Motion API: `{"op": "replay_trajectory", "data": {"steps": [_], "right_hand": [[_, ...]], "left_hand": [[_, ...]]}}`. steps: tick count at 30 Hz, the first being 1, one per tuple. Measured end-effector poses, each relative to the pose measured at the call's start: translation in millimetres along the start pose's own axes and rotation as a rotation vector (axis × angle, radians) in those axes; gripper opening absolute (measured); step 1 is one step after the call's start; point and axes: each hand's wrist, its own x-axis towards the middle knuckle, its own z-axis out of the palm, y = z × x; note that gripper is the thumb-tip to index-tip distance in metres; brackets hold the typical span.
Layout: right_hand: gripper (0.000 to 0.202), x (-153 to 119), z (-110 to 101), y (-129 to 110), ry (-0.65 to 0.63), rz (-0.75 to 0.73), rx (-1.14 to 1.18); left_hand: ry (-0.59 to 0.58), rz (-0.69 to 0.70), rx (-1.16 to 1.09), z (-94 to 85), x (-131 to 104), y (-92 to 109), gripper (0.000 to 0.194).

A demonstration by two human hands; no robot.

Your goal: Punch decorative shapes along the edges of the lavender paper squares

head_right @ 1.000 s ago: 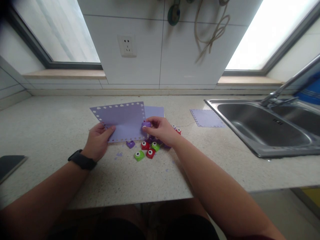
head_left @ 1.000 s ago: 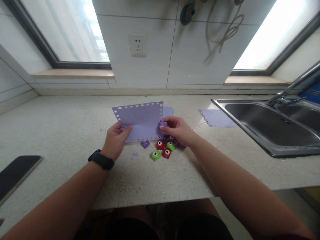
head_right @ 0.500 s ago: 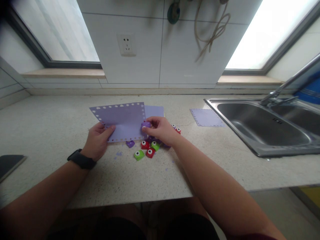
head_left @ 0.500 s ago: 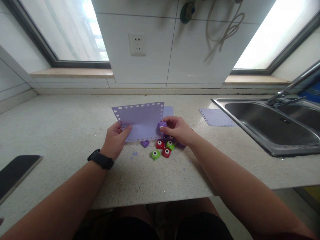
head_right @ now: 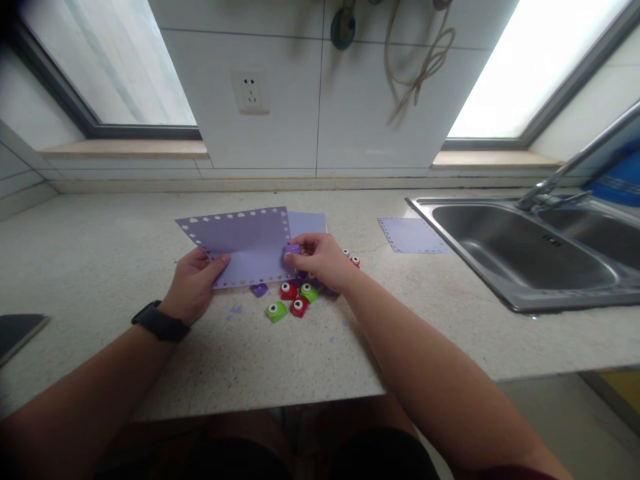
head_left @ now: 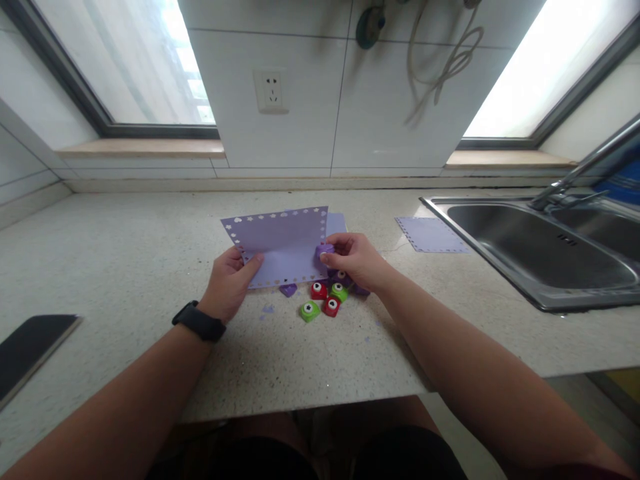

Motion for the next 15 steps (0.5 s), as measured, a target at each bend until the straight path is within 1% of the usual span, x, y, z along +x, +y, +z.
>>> {"op": "replay_trajectory", "data": {"steps": [8,15], "right_hand": [[0.034,-0.3,0.4,-2.7,0.009,0.012,0.001],[0.033,0.2,0.4,-1.3,0.014,0.004,0.002]], "left_hand": [[-0.007,0.012,0.005,-1.9,0.8,-4.0,0.041],[-0.016,0.004,0.003,-0.7,-0.1,-1.7,0.040]]}}
